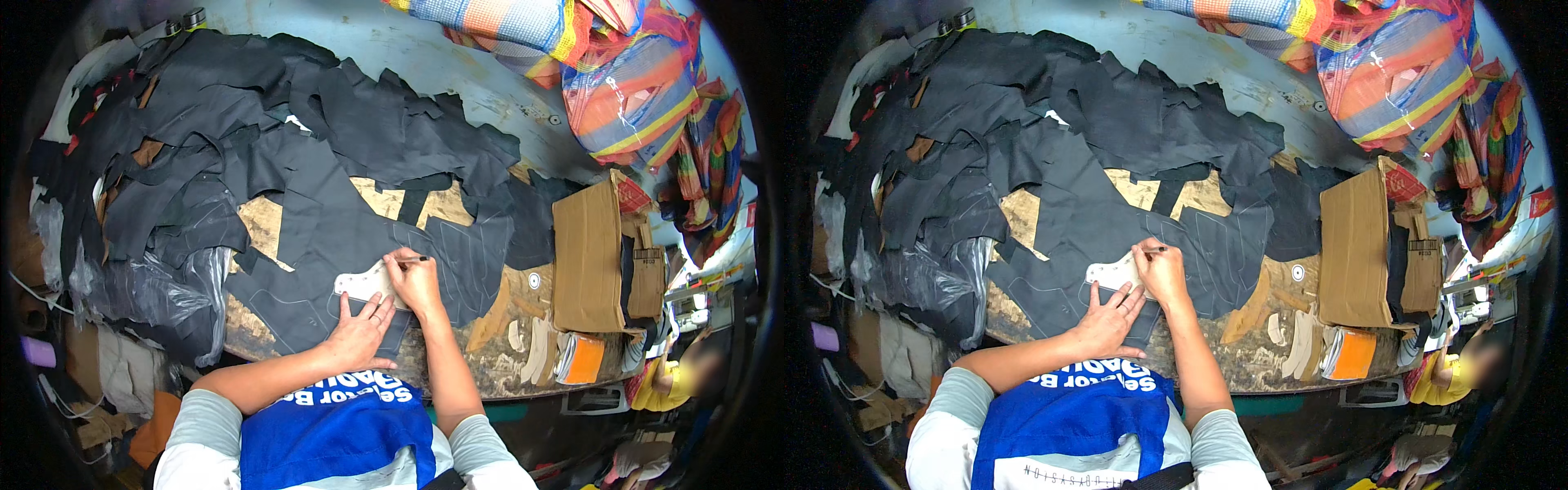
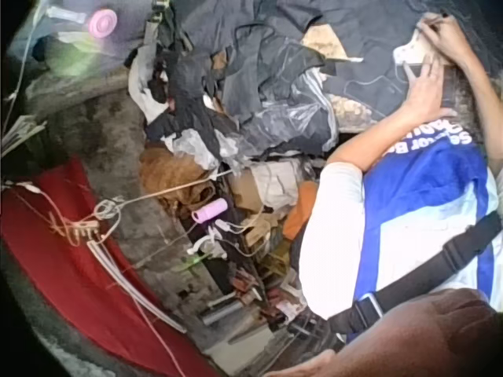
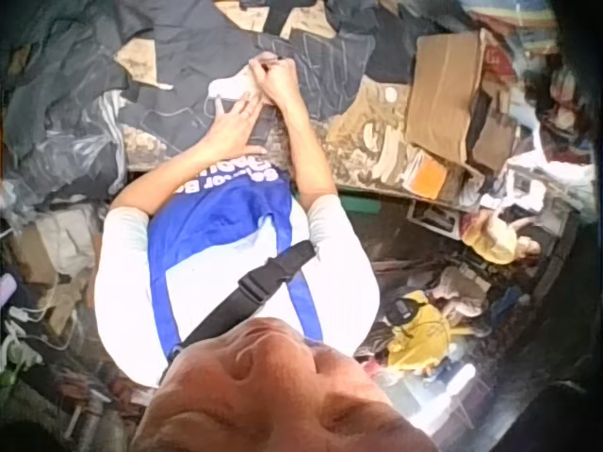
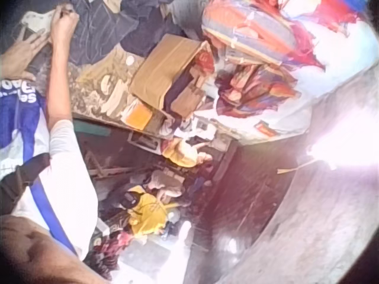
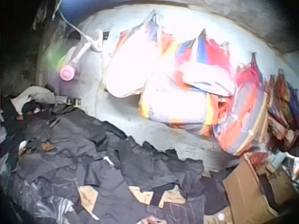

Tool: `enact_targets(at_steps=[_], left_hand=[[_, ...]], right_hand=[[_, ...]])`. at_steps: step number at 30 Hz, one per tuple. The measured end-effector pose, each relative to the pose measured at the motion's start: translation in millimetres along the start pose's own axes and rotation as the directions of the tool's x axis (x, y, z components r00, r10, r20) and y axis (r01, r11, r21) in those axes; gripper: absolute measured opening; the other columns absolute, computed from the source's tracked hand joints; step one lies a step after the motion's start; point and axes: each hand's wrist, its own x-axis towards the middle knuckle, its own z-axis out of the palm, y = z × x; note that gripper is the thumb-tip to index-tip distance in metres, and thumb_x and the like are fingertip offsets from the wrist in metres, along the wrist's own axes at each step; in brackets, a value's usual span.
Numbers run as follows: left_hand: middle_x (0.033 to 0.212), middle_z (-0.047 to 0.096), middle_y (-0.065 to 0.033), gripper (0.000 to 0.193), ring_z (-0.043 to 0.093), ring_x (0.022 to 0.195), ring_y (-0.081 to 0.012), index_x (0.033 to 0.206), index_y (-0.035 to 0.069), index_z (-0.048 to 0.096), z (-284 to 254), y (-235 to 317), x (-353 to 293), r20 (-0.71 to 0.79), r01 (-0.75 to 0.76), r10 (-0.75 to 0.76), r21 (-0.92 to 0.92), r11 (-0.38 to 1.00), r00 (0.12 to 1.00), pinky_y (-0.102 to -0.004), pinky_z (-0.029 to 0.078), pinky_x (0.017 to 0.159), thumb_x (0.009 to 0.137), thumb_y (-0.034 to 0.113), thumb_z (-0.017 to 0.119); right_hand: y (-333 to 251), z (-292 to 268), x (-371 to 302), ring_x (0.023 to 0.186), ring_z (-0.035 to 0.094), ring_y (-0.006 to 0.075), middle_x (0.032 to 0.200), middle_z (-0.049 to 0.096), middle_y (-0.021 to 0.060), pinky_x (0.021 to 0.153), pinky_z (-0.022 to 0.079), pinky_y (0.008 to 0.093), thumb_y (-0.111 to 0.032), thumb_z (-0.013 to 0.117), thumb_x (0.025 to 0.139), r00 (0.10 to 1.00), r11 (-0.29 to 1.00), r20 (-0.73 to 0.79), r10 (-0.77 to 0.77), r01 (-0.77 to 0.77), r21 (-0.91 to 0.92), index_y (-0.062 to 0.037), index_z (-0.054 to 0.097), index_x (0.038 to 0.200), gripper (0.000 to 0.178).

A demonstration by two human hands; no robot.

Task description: The person lays out black fabric pieces on a work table, places cardboard templates on the fabric, and uses a white marking pen to trace the template outlines onto the fabric. The person repeatedly repositions templates and fabric pieces to mark multiple sections.

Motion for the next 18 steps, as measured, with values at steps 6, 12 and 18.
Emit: enact_targets(at_steps=[6,12,18], left_hand=[[0.147,0.021,-0.0171,0.103,0.018,0.137,-0.0317,0.138,-0.004,0.028,-2,2,1,0.008,-0.010,0.010,0.041,0.999,1.000,-0.0725,0.016,0.096,0.070,0.068,0.056],[0.148,0.021,-0.0151,0.100,0.018,0.137,-0.0294,0.138,-0.004,0.029,-5,3,1,0.022,-0.002,0.002,0.027,1.000,1.000,-0.0724,0.017,0.096,0.071,0.065,0.058],[0.143,0.032,-0.0164,0.089,0.028,0.132,-0.0306,0.137,-0.002,0.033,-13,-4,3,-0.013,-0.005,0.004,-0.044,0.999,1.000,-0.0693,0.021,0.097,0.077,0.061,0.054]], right_hand=[[26,-21,-30,0.058,0.063,0.0126,0.068,0.065,0.0131,0.053,0.050,0.0270,-0.007,0.063,0.083,0.873,0.883,-0.160,0.460,-0.432,0.183,0.0031,0.063,0.078,0.011],[16,-27,-49,0.064,0.065,0.0231,0.073,0.064,0.0153,0.059,0.050,0.0314,-0.002,0.063,0.081,0.988,0.998,-0.157,-0.003,-0.007,-0.061,0.0028,0.061,0.081,0.006],[-15,-44,-85,0.068,0.064,0.0262,0.074,0.064,0.0154,0.061,0.049,0.0317,-0.005,0.065,0.080,0.995,0.986,-0.035,0.097,-0.101,-0.133,0.0022,0.063,0.081,0.007]])
